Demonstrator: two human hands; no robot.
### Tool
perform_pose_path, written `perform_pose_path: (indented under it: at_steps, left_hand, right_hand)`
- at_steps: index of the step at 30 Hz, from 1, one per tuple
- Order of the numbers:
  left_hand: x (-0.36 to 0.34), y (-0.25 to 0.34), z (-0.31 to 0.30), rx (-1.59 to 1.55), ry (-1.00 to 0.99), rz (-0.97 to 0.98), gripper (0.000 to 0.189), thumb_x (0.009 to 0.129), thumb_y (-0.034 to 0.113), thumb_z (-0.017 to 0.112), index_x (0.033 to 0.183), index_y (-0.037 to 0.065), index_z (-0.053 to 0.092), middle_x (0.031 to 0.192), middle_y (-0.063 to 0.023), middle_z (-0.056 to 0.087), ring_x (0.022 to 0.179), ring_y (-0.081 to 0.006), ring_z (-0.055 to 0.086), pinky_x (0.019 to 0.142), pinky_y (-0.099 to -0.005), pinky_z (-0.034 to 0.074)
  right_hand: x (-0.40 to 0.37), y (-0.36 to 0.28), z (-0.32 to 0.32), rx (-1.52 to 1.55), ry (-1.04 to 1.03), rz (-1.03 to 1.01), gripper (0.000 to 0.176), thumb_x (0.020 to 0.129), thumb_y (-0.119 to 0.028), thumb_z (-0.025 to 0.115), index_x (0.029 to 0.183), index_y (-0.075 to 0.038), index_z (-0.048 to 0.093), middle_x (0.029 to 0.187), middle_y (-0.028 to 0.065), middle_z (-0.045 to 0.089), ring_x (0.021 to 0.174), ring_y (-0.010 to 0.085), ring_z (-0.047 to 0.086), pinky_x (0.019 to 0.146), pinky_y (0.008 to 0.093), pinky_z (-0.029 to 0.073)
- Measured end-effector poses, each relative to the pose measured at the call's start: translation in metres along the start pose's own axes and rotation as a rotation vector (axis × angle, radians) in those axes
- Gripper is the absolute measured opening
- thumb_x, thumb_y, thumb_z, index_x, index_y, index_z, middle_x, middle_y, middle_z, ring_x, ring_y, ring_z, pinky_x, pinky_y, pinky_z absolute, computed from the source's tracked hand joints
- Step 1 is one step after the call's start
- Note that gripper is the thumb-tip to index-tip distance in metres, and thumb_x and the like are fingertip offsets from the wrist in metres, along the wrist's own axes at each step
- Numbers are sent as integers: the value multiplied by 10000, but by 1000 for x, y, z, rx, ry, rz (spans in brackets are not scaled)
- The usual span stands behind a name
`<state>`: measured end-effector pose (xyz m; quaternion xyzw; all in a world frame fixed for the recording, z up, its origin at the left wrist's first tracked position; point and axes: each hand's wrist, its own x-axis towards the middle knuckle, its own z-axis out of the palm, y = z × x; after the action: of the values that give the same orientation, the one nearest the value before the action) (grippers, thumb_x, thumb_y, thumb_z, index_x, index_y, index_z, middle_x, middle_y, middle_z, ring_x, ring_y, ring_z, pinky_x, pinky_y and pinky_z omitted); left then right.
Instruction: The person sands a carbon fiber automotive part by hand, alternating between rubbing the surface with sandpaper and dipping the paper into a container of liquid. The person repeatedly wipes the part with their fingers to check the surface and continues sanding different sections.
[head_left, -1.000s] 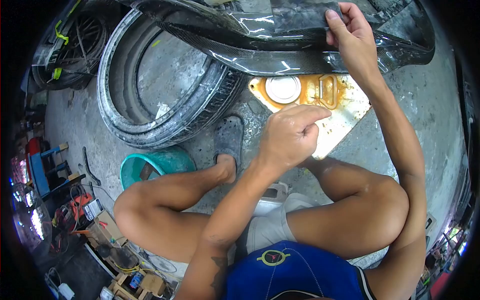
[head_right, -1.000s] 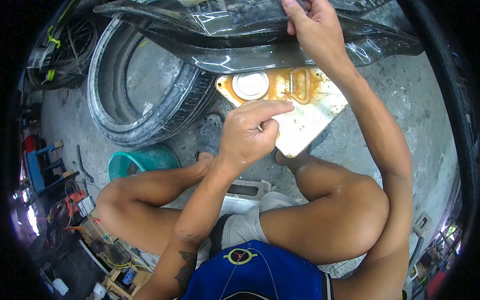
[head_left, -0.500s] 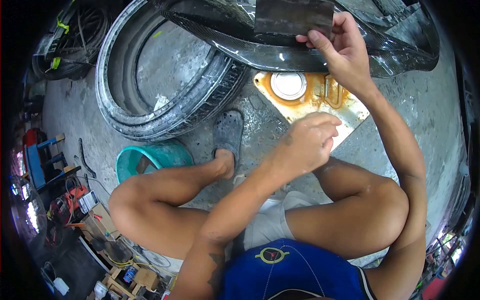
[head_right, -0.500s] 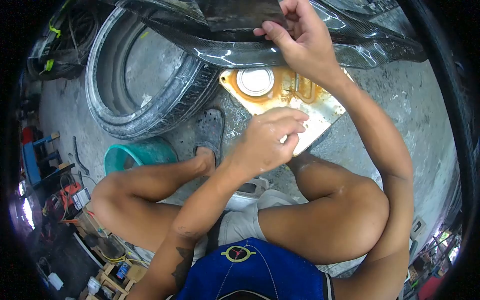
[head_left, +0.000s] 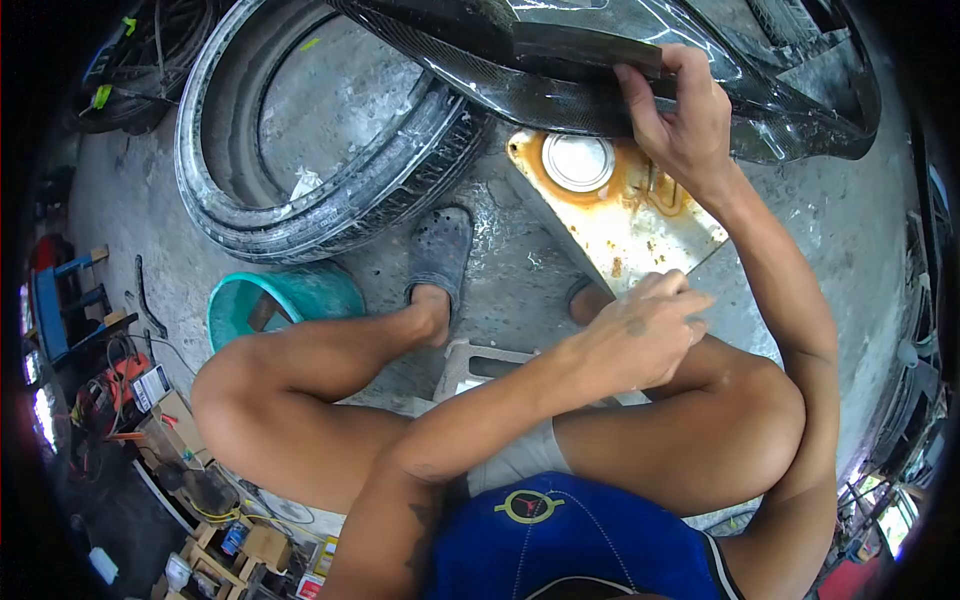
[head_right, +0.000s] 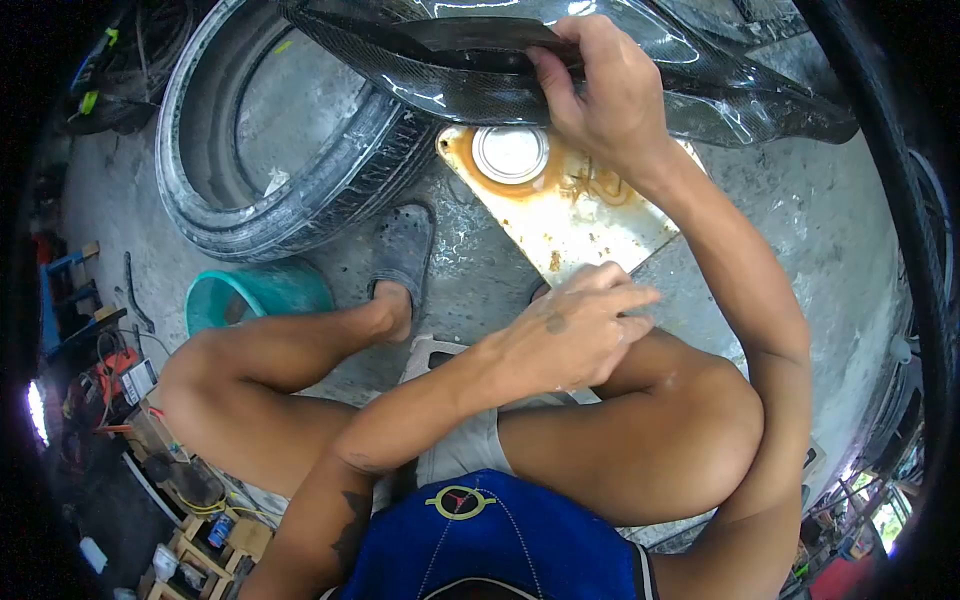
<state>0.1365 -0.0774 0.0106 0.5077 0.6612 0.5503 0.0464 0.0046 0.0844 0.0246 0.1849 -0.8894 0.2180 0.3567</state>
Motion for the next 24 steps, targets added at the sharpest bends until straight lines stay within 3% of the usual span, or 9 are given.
perform_pose_path:
  at_steps: [4,6,10,12,16,18,19,22,24]
  left_hand:
    - [5,-4,-16,114,-57,-108,317,797,28,652,1093,44,762,980,-117,668,874,-283,649,721,-392,525]
    - [8,-3,-25,203,-103,-292,207,808,35,663,991,58,757,900,-91,626,929,-286,618,773,-401,507]
    - [10,-11,-34,186,2,-313,129,812,17,666,923,52,722,866,-102,626,870,-292,616,768,-399,507]
    - [13,-18,-37,171,210,-141,122,798,6,677,910,51,700,804,-117,617,747,-308,631,697,-428,515]
    - [11,-23,-32,168,250,-117,112,808,14,689,916,38,708,769,-125,609,695,-322,631,660,-447,519]
    - [8,-16,-32,111,125,-313,96,840,32,697,931,30,728,820,-132,659,734,-337,659,677,-443,537]
    - [9,-14,-34,107,129,-314,96,840,32,697,931,30,728,820,-132,659,734,-337,659,677,-443,537]
    - [12,-22,-51,148,311,-380,165,890,72,704,1047,43,747,867,-152,713,754,-326,701,686,-398,566]
    - [21,-46,-79,294,553,-388,166,902,113,735,1050,39,747,870,-141,721,752,-297,711,686,-371,574]
  right_hand:
    - [-3,1,1,16,-3,55,294,921,-72,773,1070,-18,526,865,134,717,725,231,716,640,323,559]
    - [-2,0,3,92,45,77,296,857,-62,785,1061,-21,575,814,149,665,711,332,670,628,408,530]
    - [-2,0,3,38,50,26,307,850,-51,784,1075,-23,577,831,149,663,715,339,662,624,414,526]
    - [-4,6,7,14,52,-47,335,830,-28,786,1092,-30,578,849,143,663,715,340,657,627,415,524]
    - [-6,12,10,-16,69,-160,372,799,2,788,1103,-42,576,879,134,667,732,342,658,646,420,528]
    - [-8,11,7,-62,-2,-200,439,813,112,748,1172,1,520,1055,177,700,853,327,709,698,380,564]
    - [-9,11,7,-61,-7,-203,439,813,112,748,1172,1,520,1055,177,700,853,327,709,698,380,564]
    - [-6,15,9,-68,13,-234,468,794,133,739,1183,0,515,1054,181,699,861,337,707,713,392,567]
    - [-4,17,11,-21,58,-230,393,761,45,773,1080,-46,561,903,129,666,802,335,663,704,421,533]
